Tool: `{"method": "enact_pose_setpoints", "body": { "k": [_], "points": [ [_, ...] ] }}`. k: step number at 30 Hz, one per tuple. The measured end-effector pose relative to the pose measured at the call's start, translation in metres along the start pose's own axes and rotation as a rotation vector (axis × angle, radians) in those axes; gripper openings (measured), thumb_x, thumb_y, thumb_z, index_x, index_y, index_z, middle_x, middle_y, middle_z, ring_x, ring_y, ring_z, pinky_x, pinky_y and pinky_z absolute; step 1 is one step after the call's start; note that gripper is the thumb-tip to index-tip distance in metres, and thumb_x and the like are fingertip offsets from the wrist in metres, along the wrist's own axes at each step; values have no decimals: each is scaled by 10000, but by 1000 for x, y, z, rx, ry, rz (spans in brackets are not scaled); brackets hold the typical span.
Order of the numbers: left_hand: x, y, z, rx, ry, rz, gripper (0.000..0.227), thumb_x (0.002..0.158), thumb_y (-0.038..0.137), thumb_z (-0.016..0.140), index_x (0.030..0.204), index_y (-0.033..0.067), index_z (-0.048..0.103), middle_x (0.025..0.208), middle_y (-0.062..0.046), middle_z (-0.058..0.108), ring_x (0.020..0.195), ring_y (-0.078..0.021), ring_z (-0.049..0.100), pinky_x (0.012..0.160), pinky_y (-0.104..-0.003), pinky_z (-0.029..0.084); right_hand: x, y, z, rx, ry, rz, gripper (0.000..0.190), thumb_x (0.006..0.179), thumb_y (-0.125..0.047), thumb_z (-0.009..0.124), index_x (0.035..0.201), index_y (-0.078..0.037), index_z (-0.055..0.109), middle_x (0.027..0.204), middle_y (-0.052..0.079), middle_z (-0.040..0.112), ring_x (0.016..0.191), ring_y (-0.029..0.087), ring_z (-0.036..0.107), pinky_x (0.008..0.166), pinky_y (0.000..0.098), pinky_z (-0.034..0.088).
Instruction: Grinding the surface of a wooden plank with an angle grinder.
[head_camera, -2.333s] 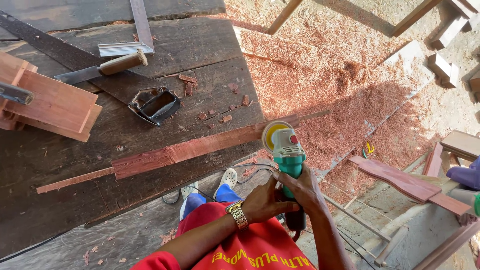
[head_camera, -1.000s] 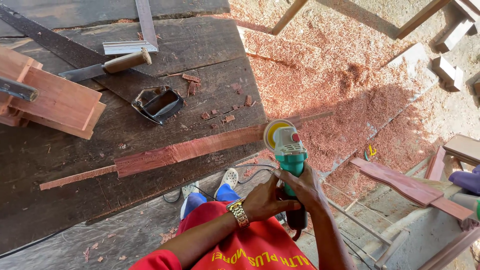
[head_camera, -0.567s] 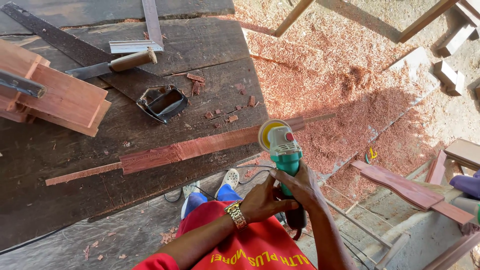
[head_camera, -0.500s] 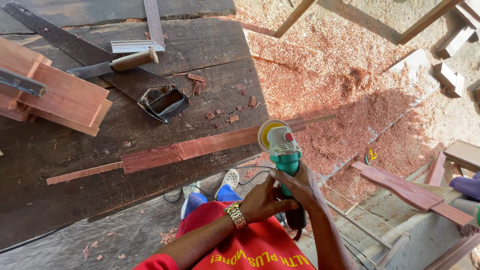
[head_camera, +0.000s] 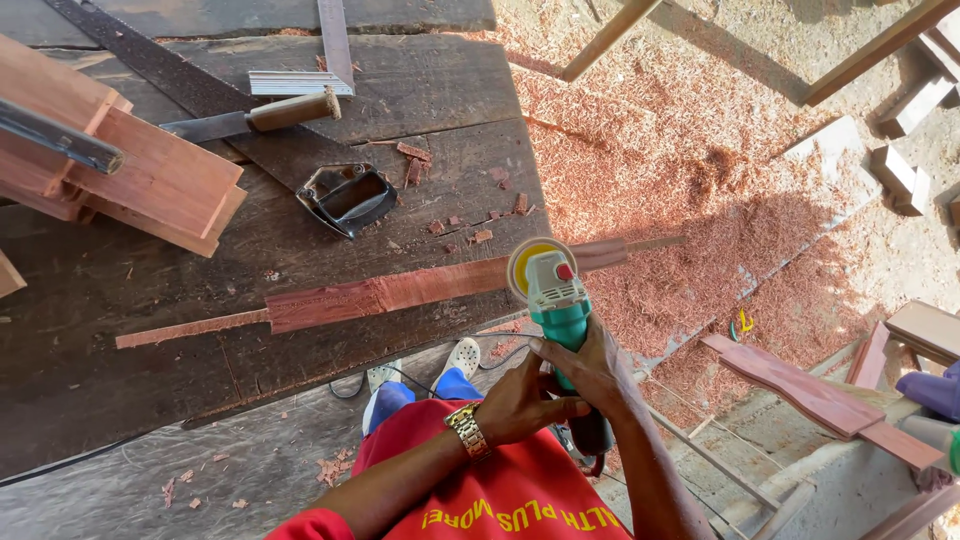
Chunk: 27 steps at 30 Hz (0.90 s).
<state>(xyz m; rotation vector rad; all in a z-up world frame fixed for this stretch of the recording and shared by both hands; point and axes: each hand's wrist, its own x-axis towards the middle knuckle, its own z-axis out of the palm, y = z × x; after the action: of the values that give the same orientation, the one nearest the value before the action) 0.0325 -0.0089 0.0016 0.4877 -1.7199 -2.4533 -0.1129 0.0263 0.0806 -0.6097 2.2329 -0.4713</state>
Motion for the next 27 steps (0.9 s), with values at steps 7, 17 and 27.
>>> {"method": "enact_pose_setpoints", "body": {
  "k": [7,17,27],
  "points": [
    [-15,11,-11,-92,21,-73,824,879,376,777,1460,46,295,971,-166,761,798,-222,752,689,-356,601,5,1,19,28,-22,-63,677,684,-459,849,1192,-71,629,995,101,746,889,216,724,786,403,583],
    [-33,10,-16,-79,82,-72,795,879,375,788,1427,26,330,985,-152,774,798,-214,751,697,-358,597,0,-14,29,15,-84,-59,681,688,-456,846,1199,-67,620,999,102,743,908,214,726,808,400,579],
    [-39,8,-17,7,175,-119,806,857,436,794,1382,16,350,984,-150,787,804,-227,779,697,-362,614,7,-6,42,139,-155,-130,659,694,-400,857,1204,-60,615,1008,97,723,902,201,696,790,398,585]
  ]
}}
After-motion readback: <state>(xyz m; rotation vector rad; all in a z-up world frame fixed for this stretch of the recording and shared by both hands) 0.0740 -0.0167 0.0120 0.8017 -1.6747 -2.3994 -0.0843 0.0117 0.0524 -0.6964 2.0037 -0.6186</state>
